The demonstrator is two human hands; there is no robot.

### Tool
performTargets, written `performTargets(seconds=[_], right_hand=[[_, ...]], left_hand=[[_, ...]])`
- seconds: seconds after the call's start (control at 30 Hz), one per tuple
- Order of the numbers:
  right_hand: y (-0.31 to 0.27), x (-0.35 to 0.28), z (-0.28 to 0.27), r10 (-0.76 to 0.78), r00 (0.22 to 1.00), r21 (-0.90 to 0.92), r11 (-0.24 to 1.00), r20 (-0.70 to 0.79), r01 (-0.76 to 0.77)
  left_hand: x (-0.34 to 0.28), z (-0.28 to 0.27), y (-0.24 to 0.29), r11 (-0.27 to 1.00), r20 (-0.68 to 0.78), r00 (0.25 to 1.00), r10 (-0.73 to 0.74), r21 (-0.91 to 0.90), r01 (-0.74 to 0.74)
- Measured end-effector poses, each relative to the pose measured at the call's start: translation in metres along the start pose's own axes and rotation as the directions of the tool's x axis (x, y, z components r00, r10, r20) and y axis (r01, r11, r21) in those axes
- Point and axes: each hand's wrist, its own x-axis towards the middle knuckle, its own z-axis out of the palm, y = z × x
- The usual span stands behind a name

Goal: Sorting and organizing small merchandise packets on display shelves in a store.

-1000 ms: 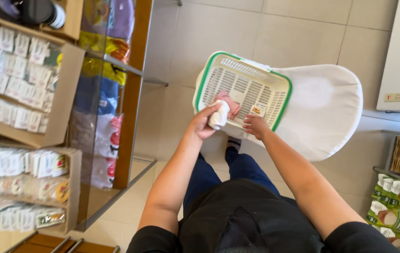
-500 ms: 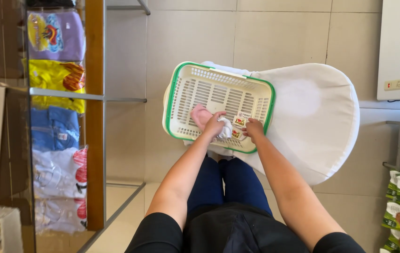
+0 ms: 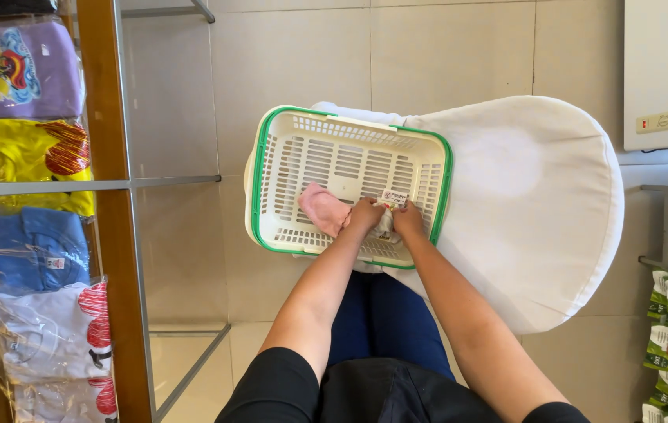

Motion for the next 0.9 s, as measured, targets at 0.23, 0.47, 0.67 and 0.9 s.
performTargets(seconds=[0.23, 0.47, 0.67, 0.9], right_hand=[[-0.005, 0.004, -0.007, 0.08, 0.997, 0.025, 0.996, 0.021, -0.08], [-0.049, -0.044, -0.075, -0.039, 0.998, 0.087, 0.996, 0.042, 0.036], [-0.144, -0.162, -0.166, -0.21, 0.935, 0.623, 0.782, 0.286, -0.015], [-0.189, -0.234, -0.223, -0.384, 0.842, 0.826, 0.551, 0.378, -0.119]], left_hand=[[0.003, 0.001, -0.006, 1.0, 0.004, 1.0, -0.004, -0.018, 0.004], [-0.128, -0.077, 0.07, 0.989, -0.034, 0.999, 0.029, -0.144, -0.034], [-0.24, -0.15, 0.129, 0.875, -0.037, 0.998, 0.048, -0.48, -0.059], [-0.369, -0.253, 0.195, 0.481, 0.016, 0.987, 0.161, -0.875, -0.065]])
